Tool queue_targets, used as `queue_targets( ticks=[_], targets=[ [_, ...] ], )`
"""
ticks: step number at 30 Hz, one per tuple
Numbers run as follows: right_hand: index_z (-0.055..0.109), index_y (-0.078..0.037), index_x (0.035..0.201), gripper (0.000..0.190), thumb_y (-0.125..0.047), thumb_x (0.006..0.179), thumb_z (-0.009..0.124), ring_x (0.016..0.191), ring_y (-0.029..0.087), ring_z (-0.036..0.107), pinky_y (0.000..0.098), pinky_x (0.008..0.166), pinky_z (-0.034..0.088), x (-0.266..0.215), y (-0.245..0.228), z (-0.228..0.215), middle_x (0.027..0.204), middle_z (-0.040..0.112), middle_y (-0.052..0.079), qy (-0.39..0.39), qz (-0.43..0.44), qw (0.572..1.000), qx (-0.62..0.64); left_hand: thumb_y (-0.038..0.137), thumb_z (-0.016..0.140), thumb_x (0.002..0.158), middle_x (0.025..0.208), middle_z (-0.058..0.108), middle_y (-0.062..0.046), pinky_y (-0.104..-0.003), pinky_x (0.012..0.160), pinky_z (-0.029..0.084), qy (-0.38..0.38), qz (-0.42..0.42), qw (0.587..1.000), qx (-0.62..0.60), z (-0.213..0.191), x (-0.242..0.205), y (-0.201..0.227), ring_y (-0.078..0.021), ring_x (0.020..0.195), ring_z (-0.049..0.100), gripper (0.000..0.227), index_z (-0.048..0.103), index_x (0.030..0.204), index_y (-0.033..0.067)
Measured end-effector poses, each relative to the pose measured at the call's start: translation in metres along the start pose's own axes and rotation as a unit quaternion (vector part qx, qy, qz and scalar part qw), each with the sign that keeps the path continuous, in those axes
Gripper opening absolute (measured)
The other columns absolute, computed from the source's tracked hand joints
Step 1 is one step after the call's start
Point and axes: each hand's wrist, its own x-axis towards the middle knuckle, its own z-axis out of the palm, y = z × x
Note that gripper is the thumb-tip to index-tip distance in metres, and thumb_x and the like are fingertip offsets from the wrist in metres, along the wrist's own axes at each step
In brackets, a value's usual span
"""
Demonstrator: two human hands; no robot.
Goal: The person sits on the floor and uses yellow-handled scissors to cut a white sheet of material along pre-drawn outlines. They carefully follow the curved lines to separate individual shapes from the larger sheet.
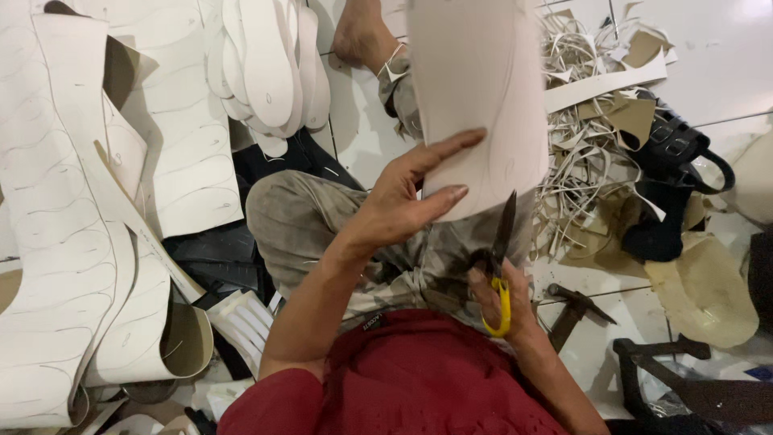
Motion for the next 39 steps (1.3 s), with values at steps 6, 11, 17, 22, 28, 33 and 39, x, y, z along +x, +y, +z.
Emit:
queue_targets(
  ticks=[6,11,17,22,28,33,39],
  targets=[
    [0.052,-0.012,0.078,0.016,-0.026,0.088,0.053,0.048,0.009,0.043,0.0253,0.046,0.037,-0.013,-0.094,-0.006,0.057,0.049,-0.003,-0.111,0.169,0.965,-0.167,0.005,0.06,0.082,0.142,0.038,-0.006,-0.028,0.107,0.031,0.056,-0.135,0.989,-0.037,-0.01,-0.016,-0.034,-0.018,0.131,0.037,0.059,0.038,0.137,0.0083],
    [0.052,-0.007,0.088,0.042,-0.047,0.088,0.039,0.063,0.013,0.05,0.0257,0.061,0.041,-0.014,-0.11,-0.021,0.067,0.046,0.002,-0.267,0.239,0.934,-0.014,0.001,0.059,0.083,0.145,0.036,-0.007,-0.033,0.116,0.018,0.039,-0.118,0.992,0.027,-0.017,-0.024,-0.038,-0.0191,0.138,0.029,0.059,0.037,0.138,0.0077],
    [0.056,-0.001,0.098,0.035,-0.018,0.092,0.026,0.068,0.023,0.06,0.0405,0.058,0.05,0.002,-0.111,-0.016,0.07,0.065,0.022,-0.305,0.112,0.937,-0.126,0.004,0.071,0.079,0.137,0.047,-0.008,-0.033,0.103,0.036,0.063,-0.044,0.995,-0.069,-0.008,-0.036,-0.058,-0.0104,0.118,0.04,0.064,0.044,0.137,0.0089],
    [0.056,-0.001,0.1,0.035,-0.022,0.091,0.029,0.069,0.03,0.061,0.0426,0.063,0.049,0.0,-0.09,-0.005,0.075,0.062,0.021,-0.253,0.101,0.954,-0.121,0.004,0.069,0.081,0.138,0.046,-0.008,-0.032,0.103,0.035,0.072,-0.061,0.993,-0.072,0.003,-0.048,-0.053,-0.0094,0.119,0.04,0.062,0.044,0.138,0.0099],
    [0.061,-0.007,0.076,0.034,-0.026,0.092,0.038,0.051,0.019,0.054,0.0314,0.05,0.045,-0.008,-0.079,0.007,0.053,0.057,0.008,-0.169,0.142,0.97,-0.105,0.004,0.071,0.08,0.129,0.053,-0.006,-0.031,0.098,0.039,0.099,-0.078,0.99,-0.063,0.004,-0.051,-0.048,-0.0082,0.11,0.044,0.06,0.048,0.135,0.0107],
    [0.058,-0.006,0.068,0.029,-0.024,0.089,0.048,0.05,0.017,0.047,0.0305,0.049,0.041,-0.015,-0.062,-0.01,0.049,0.054,0.009,-0.151,0.18,0.957,-0.17,0.007,0.075,0.075,0.12,0.057,-0.007,-0.032,0.094,0.043,0.098,-0.085,0.99,-0.045,-0.005,-0.05,-0.057,-0.0106,0.104,0.049,0.059,0.054,0.13,0.0109],
    [0.056,-0.009,0.066,0.025,-0.02,0.087,0.047,0.041,0.016,0.053,0.0277,0.043,0.044,-0.004,-0.097,-0.008,0.041,0.055,0.008,-0.222,0.168,0.949,-0.148,0.004,0.074,0.077,0.113,0.061,-0.003,-0.025,0.088,0.045,0.115,-0.071,0.987,-0.089,-0.016,-0.043,-0.054,-0.006,0.098,0.051,0.059,0.051,0.131,0.0091]
  ],
)
